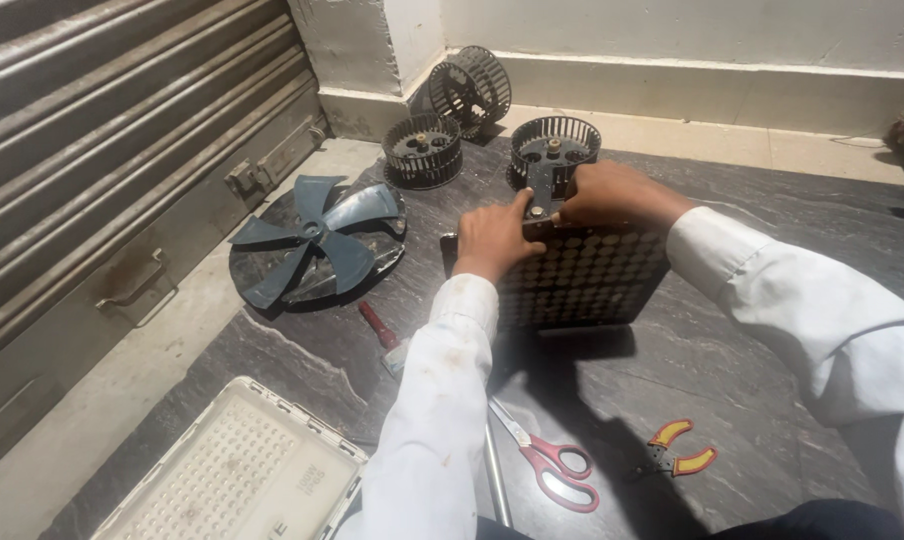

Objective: The person removes a metal bracket from a rectangular LED panel using a screwdriver, then flips the panel to access the LED array. They use a brush to clean the surface and a screwdriver to adjust or remove individual LED components.

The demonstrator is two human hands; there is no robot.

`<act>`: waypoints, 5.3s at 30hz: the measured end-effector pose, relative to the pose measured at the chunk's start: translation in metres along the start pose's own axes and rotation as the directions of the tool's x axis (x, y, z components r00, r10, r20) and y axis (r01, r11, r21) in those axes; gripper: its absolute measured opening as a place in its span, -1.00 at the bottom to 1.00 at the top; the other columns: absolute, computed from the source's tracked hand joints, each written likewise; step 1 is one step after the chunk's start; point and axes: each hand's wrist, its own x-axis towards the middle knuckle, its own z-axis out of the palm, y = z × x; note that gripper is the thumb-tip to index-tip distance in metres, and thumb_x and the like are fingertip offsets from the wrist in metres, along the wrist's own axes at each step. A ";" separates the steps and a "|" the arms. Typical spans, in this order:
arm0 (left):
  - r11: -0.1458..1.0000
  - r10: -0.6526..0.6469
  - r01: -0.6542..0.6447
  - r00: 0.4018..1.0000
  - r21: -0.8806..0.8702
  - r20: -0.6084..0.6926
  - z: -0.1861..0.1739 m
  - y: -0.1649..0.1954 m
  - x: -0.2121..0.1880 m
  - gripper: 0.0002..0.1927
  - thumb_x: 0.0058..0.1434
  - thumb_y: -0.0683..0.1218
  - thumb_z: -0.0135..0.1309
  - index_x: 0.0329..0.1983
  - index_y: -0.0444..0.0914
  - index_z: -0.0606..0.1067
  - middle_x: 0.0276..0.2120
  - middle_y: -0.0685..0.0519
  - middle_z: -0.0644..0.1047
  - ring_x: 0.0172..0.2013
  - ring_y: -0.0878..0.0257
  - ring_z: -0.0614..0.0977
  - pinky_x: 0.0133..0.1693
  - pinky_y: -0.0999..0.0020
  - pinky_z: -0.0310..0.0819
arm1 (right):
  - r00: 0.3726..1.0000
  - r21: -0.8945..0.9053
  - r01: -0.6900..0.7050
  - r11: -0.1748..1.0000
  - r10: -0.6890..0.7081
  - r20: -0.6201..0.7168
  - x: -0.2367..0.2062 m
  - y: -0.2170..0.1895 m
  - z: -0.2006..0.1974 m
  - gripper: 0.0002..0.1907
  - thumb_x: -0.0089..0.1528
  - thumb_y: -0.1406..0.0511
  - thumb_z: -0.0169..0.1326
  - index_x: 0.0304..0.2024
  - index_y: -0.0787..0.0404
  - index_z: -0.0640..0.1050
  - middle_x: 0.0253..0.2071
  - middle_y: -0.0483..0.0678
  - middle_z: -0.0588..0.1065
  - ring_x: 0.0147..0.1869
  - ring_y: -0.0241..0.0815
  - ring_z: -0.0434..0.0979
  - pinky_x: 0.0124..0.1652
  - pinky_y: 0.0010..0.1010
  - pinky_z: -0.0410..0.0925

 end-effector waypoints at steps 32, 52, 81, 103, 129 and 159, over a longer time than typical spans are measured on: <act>0.995 0.002 0.009 0.994 -0.101 0.110 0.002 0.028 0.023 -0.06 -0.02 0.31 0.29 0.46 0.26 0.21 0.14 -0.11 0.48 -0.17 0.04 0.68 -0.17 0.18 0.49 | 0.989 0.281 0.130 0.951 -0.145 0.034 0.001 0.034 0.009 -0.38 0.07 -0.15 0.24 -0.16 0.24 0.66 -0.27 0.09 0.66 -0.23 0.00 0.69 -0.22 -0.21 0.52; 0.985 -0.027 0.039 0.997 -0.166 0.077 0.001 0.038 0.024 -0.33 0.13 0.10 0.24 0.35 0.29 0.37 -0.17 0.03 0.66 -0.13 0.07 0.70 -0.12 0.11 0.56 | 0.995 0.125 -0.094 0.988 0.098 -0.027 -0.006 0.025 0.001 -0.39 0.04 -0.10 0.33 -0.05 0.16 0.65 -0.15 0.12 0.63 -0.06 0.04 0.63 -0.08 -0.16 0.44; 0.959 0.134 -0.129 0.991 -0.251 0.005 0.007 0.024 0.015 -0.55 -0.06 0.13 0.44 -0.15 -0.17 0.66 -0.20 -0.07 0.66 -0.13 0.00 0.68 -0.05 0.12 0.53 | 0.987 -0.056 -0.055 0.997 0.046 -0.153 -0.022 0.067 0.029 -0.35 0.17 -0.32 -0.01 -0.02 -0.11 0.70 -0.38 -0.06 0.66 -0.39 -0.29 0.51 -0.44 -0.43 0.26; 0.953 0.223 -0.235 0.971 -0.193 -0.081 0.012 0.013 0.009 -0.62 -0.04 0.16 0.41 -0.18 -0.06 0.69 -0.29 -0.03 0.67 -0.21 0.04 0.70 -0.14 0.13 0.55 | 0.740 -0.164 0.407 0.898 -0.430 -0.518 -0.043 0.050 0.052 -0.80 0.17 0.47 0.20 -0.14 0.21 0.62 -0.22 0.07 0.60 -0.20 0.11 0.60 -0.19 -0.09 0.44; 0.938 0.237 -0.227 0.971 -0.262 0.007 0.016 0.010 0.000 -0.64 -0.04 0.11 0.39 -0.16 -0.05 0.69 -0.21 -0.02 0.67 -0.10 0.00 0.66 -0.07 0.05 0.48 | 0.829 0.223 0.376 0.899 -0.220 -0.514 -0.034 0.073 0.055 -0.60 0.15 0.47 0.24 0.06 0.39 0.54 -0.16 0.23 0.62 -0.12 0.05 0.68 -0.11 -0.22 0.51; 0.867 -0.224 -0.135 0.754 -0.479 -0.618 0.062 -0.023 0.076 -0.49 0.38 0.31 0.00 -0.15 -0.21 0.61 -0.14 -0.06 0.64 0.02 0.04 0.61 0.04 0.08 0.51 | 0.902 0.027 0.061 0.998 -0.043 -0.429 0.029 0.145 0.069 -0.56 0.13 0.03 0.31 -0.05 0.08 0.62 -0.14 0.01 0.64 -0.08 -0.08 0.62 -0.04 -0.18 0.47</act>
